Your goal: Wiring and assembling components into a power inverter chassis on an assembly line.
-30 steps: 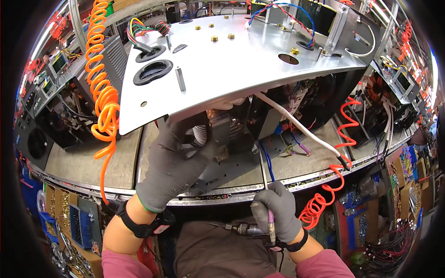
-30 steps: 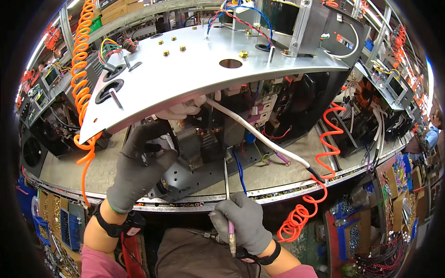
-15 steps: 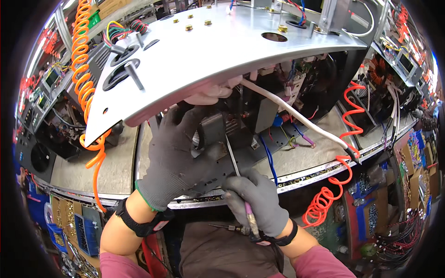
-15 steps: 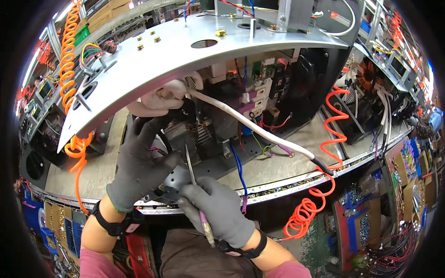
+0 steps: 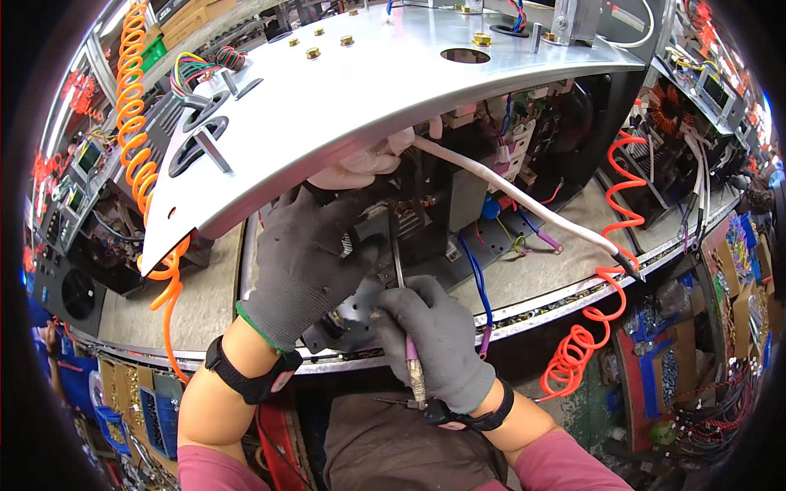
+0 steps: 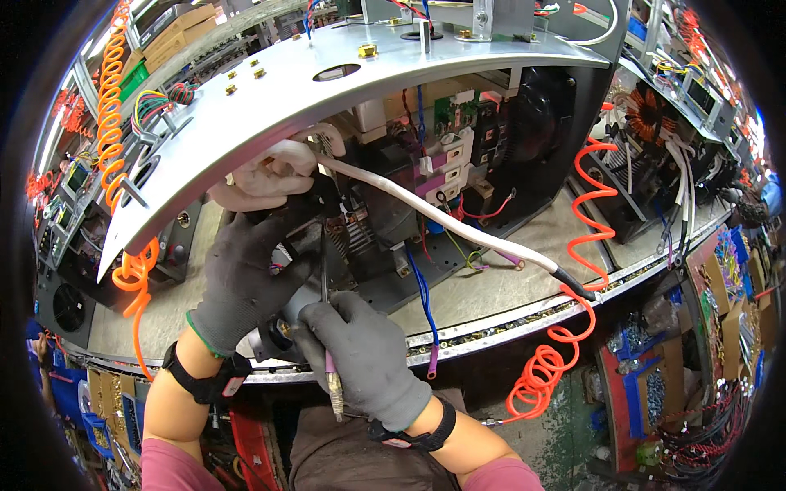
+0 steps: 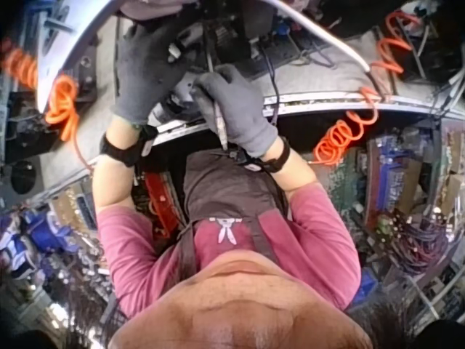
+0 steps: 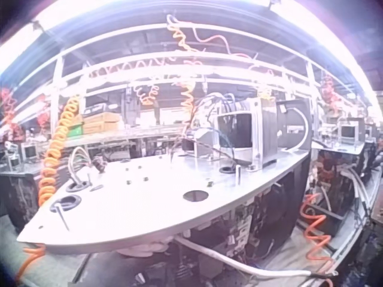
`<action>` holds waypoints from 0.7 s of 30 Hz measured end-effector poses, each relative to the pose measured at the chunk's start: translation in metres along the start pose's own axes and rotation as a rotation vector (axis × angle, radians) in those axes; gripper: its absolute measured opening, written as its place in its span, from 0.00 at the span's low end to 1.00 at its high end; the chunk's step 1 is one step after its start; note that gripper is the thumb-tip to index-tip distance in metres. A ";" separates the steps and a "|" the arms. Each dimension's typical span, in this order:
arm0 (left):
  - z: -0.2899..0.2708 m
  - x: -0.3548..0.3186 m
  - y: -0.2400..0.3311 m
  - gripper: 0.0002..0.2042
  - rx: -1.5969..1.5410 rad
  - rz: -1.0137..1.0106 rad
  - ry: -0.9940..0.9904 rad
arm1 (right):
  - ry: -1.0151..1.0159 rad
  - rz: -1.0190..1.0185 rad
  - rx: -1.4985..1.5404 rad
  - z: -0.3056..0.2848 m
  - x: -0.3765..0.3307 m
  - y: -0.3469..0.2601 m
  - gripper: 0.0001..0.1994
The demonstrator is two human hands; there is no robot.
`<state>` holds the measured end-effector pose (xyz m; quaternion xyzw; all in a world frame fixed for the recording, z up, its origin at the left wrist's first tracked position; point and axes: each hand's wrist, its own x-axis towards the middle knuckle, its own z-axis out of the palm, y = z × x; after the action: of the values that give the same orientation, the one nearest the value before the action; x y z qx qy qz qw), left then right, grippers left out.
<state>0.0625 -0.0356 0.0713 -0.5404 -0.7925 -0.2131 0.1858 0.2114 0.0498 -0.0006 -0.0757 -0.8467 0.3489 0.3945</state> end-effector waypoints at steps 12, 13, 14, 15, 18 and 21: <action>0.006 0.003 0.001 0.22 0.070 0.017 0.006 | -0.035 -0.040 0.073 -0.007 0.021 0.003 0.08; 0.007 0.003 0.001 0.22 0.051 0.031 0.027 | -0.049 -0.042 0.094 -0.010 0.023 0.004 0.08; 0.008 0.003 0.001 0.22 0.028 0.052 0.059 | -0.049 -0.063 0.109 -0.013 0.025 0.005 0.07; 0.008 0.003 0.000 0.22 0.000 0.049 0.045 | -0.045 -0.079 0.125 -0.015 0.026 0.006 0.07; 0.008 0.005 -0.002 0.22 -0.076 0.057 0.030 | -0.060 -0.134 0.170 -0.021 0.034 0.009 0.06; 0.007 0.006 -0.002 0.21 -0.140 0.035 -0.001 | -0.081 -0.165 0.178 -0.026 0.038 0.009 0.06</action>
<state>0.0581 -0.0278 0.0679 -0.5662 -0.7660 -0.2645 0.1508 0.2028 0.0856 0.0284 0.0435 -0.8309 0.3919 0.3926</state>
